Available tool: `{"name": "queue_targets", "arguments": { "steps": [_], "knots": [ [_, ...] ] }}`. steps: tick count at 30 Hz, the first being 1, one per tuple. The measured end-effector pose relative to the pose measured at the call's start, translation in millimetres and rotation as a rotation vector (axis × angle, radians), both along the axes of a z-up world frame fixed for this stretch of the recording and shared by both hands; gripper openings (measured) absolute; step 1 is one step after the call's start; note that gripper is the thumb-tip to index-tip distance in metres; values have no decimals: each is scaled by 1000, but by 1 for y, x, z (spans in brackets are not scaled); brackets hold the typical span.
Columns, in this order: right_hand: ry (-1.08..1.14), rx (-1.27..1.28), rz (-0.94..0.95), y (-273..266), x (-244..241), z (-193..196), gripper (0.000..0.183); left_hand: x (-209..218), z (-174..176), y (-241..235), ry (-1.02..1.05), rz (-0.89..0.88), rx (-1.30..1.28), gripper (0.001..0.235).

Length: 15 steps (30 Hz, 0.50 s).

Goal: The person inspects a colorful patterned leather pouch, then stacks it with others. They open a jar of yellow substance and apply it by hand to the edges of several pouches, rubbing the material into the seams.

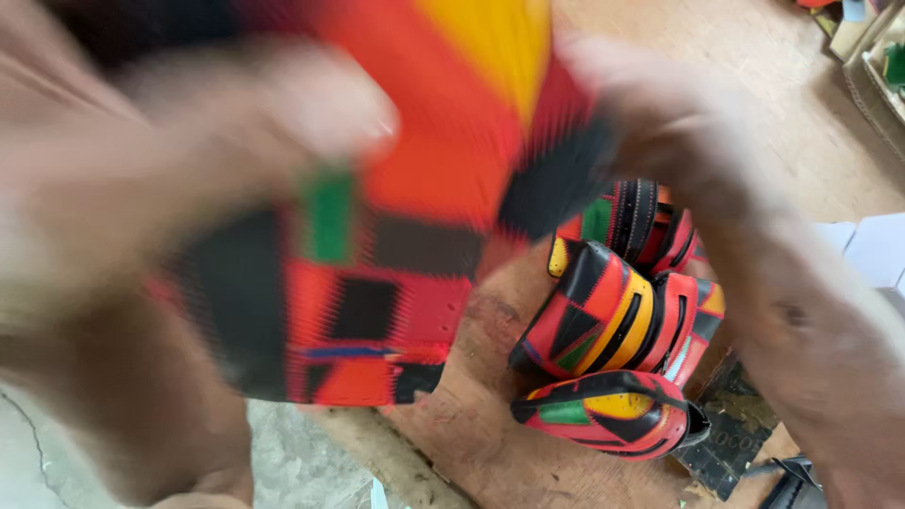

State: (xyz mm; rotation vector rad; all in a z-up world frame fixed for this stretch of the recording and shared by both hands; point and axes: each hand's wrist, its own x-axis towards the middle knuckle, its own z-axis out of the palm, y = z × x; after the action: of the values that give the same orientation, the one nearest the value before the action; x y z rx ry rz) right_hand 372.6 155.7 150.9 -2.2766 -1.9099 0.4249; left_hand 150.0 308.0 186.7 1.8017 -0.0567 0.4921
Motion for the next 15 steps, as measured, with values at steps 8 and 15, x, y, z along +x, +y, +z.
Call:
{"name": "queue_targets", "arguments": {
  "steps": [8, 15],
  "knots": [
    [754, 117, -230, 6, -22, -20, 42, 1, -87, -1, 150, 179, 24, 32],
    [759, 147, -226, -22, -30, -39, 53, -26, -106, 2, 297, 423, 189, 73]
  ]
}}
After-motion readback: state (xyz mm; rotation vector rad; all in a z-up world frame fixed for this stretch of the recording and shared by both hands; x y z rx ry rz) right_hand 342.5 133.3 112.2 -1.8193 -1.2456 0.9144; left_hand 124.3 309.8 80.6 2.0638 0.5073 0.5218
